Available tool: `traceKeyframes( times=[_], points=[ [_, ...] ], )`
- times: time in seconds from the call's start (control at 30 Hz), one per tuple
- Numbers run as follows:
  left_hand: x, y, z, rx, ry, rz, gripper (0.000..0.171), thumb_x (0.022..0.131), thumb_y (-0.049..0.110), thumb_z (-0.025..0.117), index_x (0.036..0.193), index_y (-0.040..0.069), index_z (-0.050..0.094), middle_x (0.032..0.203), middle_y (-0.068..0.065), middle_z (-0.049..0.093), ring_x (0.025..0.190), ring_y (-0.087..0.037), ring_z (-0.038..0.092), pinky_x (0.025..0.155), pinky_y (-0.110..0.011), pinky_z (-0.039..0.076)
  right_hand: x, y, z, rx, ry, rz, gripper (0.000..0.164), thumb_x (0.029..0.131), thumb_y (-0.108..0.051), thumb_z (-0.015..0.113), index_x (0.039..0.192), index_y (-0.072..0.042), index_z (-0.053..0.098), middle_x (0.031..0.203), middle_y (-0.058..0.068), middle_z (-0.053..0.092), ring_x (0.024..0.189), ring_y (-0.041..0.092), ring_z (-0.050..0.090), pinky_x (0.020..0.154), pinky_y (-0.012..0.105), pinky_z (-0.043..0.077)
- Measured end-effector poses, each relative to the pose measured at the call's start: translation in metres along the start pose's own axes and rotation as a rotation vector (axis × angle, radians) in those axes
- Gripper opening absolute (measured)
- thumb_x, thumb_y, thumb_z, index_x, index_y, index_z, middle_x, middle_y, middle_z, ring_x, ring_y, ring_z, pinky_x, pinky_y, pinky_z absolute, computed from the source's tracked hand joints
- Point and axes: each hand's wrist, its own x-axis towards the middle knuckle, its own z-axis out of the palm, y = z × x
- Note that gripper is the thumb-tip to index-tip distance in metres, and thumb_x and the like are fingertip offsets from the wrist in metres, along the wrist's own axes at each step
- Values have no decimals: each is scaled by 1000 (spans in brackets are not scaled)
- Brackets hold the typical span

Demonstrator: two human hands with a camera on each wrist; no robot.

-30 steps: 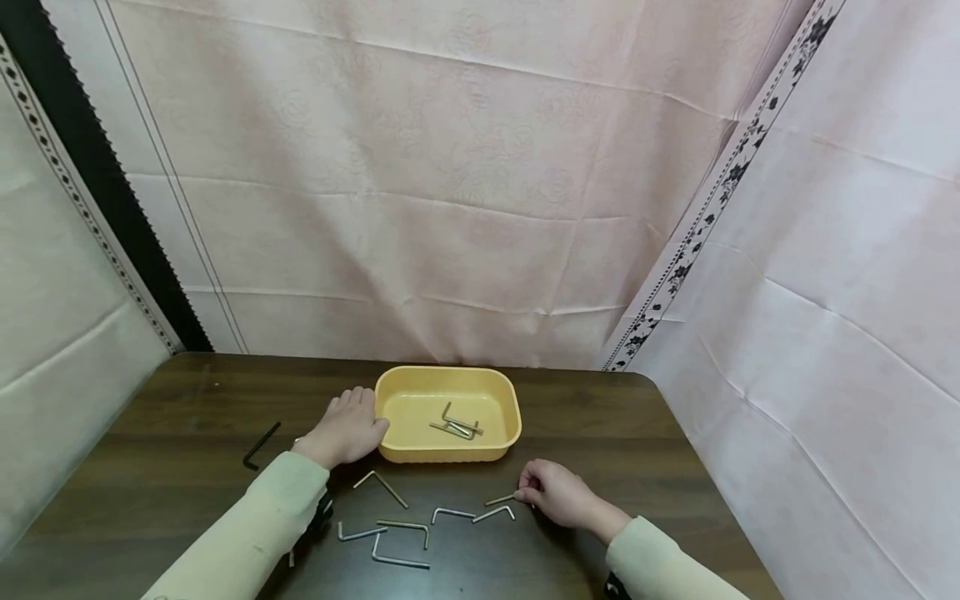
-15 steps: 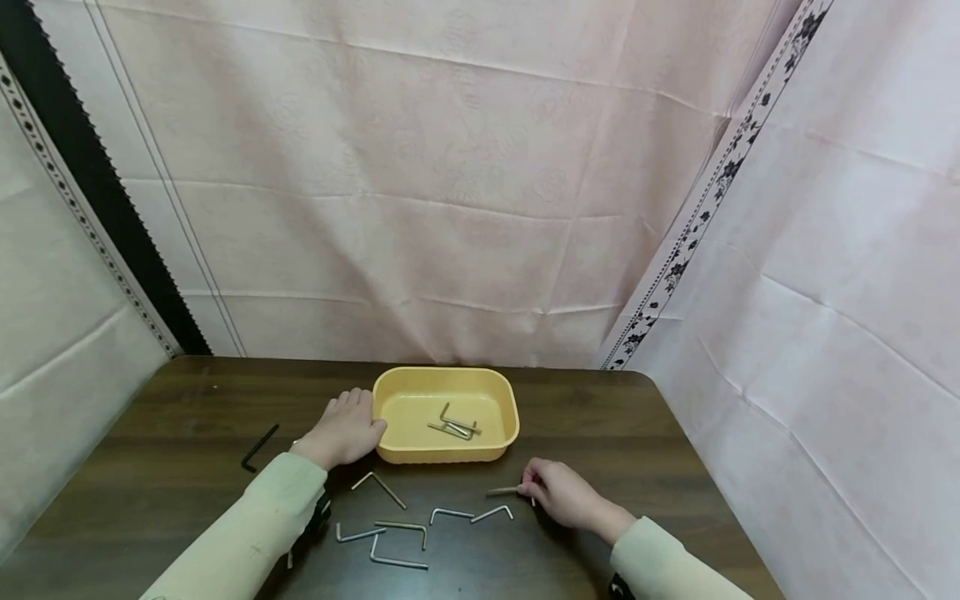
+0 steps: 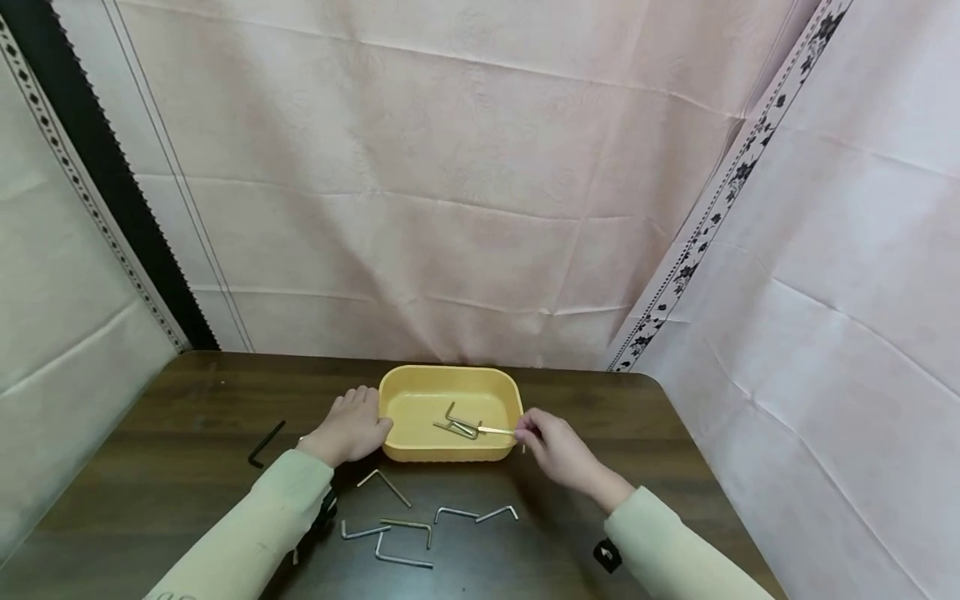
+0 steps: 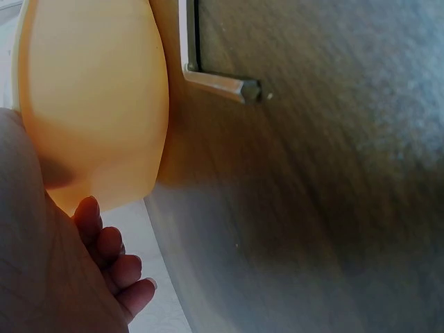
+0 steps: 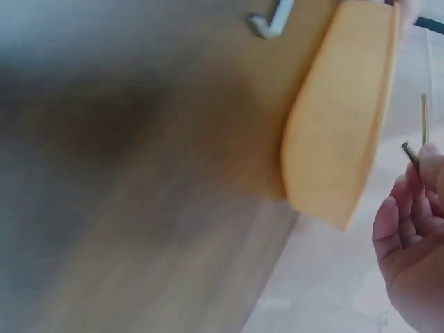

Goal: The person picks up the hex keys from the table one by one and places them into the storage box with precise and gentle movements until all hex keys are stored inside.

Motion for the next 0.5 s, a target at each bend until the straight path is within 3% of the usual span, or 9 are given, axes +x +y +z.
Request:
traceKeyframes(
  times=[0.27, 0.5],
  points=[
    [1, 0, -3, -2, -21, -29, 39, 95, 32, 45, 117, 1, 46, 97, -7, 42, 90, -26, 35, 80, -44, 29, 43, -12, 13, -46, 72, 123, 10, 95, -13, 62, 85, -11, 59, 73, -4, 52, 64, 11, 49, 60, 29, 44],
    [0, 2, -5, -8, -29, -30, 40, 95, 33, 44, 118, 0, 46, 100, -8, 43, 91, -26, 36, 82, -44, 29, 70, -20, 31, -37, 6, 199, 13, 98, -15, 57, 87, -8, 58, 75, 0, 54, 65, 13, 50, 62, 31, 45]
  ],
)
